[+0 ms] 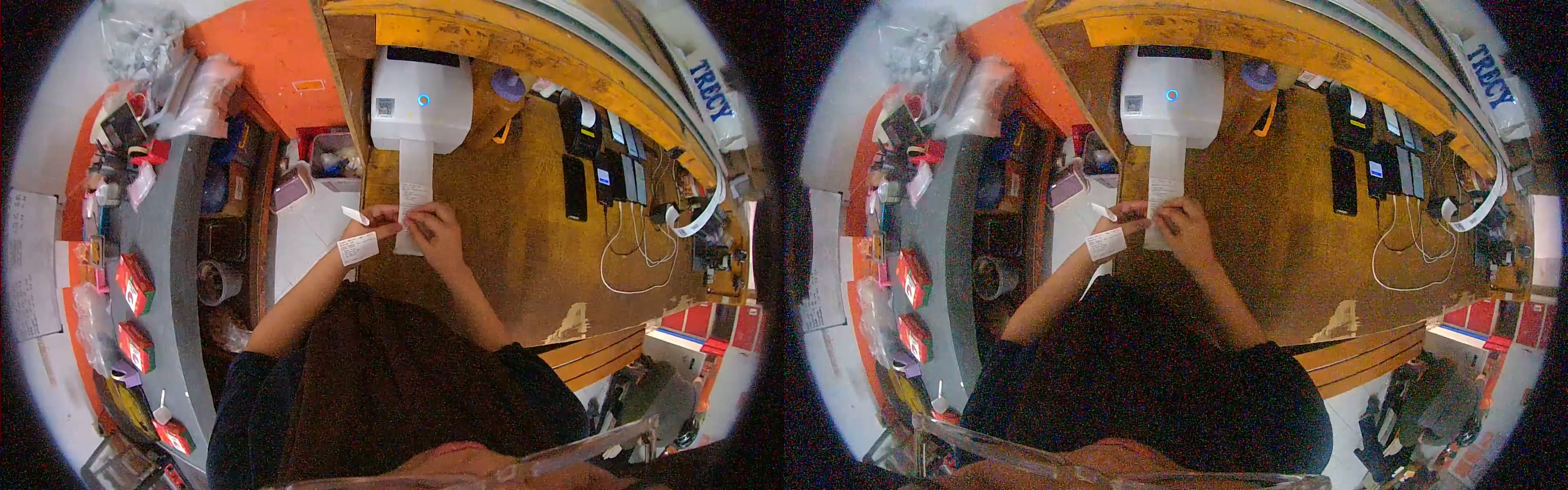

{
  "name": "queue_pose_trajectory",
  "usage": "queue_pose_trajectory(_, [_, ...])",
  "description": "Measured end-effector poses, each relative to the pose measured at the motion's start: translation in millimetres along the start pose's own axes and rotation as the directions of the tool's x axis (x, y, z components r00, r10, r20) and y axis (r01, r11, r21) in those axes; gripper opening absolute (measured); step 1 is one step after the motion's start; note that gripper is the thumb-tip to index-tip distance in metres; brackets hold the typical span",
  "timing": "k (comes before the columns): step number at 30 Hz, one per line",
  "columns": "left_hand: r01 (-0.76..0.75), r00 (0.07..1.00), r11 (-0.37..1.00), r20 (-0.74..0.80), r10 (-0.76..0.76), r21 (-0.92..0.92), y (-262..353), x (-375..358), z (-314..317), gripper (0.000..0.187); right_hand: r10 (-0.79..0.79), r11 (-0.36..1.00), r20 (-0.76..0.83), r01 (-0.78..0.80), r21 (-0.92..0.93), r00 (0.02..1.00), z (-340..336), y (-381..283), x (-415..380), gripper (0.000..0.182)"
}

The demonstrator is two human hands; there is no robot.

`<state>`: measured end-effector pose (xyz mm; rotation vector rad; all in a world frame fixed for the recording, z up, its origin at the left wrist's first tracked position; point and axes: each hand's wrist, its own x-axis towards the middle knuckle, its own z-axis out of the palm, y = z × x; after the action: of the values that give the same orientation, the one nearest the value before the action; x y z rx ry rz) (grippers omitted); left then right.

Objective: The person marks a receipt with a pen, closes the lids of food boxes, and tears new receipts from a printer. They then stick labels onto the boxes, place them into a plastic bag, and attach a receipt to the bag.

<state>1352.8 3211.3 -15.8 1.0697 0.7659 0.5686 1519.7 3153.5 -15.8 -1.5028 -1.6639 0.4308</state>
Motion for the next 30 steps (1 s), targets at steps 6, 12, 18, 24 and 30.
queue_pose_trajectory(6, [-0.019,0.998,0.996,0.058,0.024,-0.087,-11.2,-4.4,-2.2,0.046,-0.083,0.996,-0.028,0.084,0.038,0.996,0.6,-8.5,-6.9,0.021])
queue_pose_trajectory(12, [-0.046,0.999,0.997,0.012,0.047,-0.062,-2.7,-6.0,-2.8,0.046,-0.153,0.987,-0.025,0.151,-0.051,0.988,2.8,-9.6,-7.8,0.022])
queue_pose_trajectory(18, [0.006,0.995,1.000,-0.102,-0.005,0.008,-5.8,-6.6,-0.4,0.045,0.196,0.979,-0.060,-0.191,0.073,0.979,-6.6,-11.1,-1.6,0.017])
queue_pose_trajectory(24, [-0.062,0.996,0.994,-0.066,0.056,-0.095,-5.6,-8.6,-2.7,0.044,-0.094,0.995,-0.031,0.095,0.028,0.995,-4.5,-19.5,-3.0,0.016])
queue_pose_trajectory(30, [-0.031,0.993,0.995,-0.117,0.020,-0.090,6.5,-11.5,7.6,0.044,-0.088,0.996,-0.042,0.088,0.004,0.995,-0.1,-18.9,-3.4,0.017])
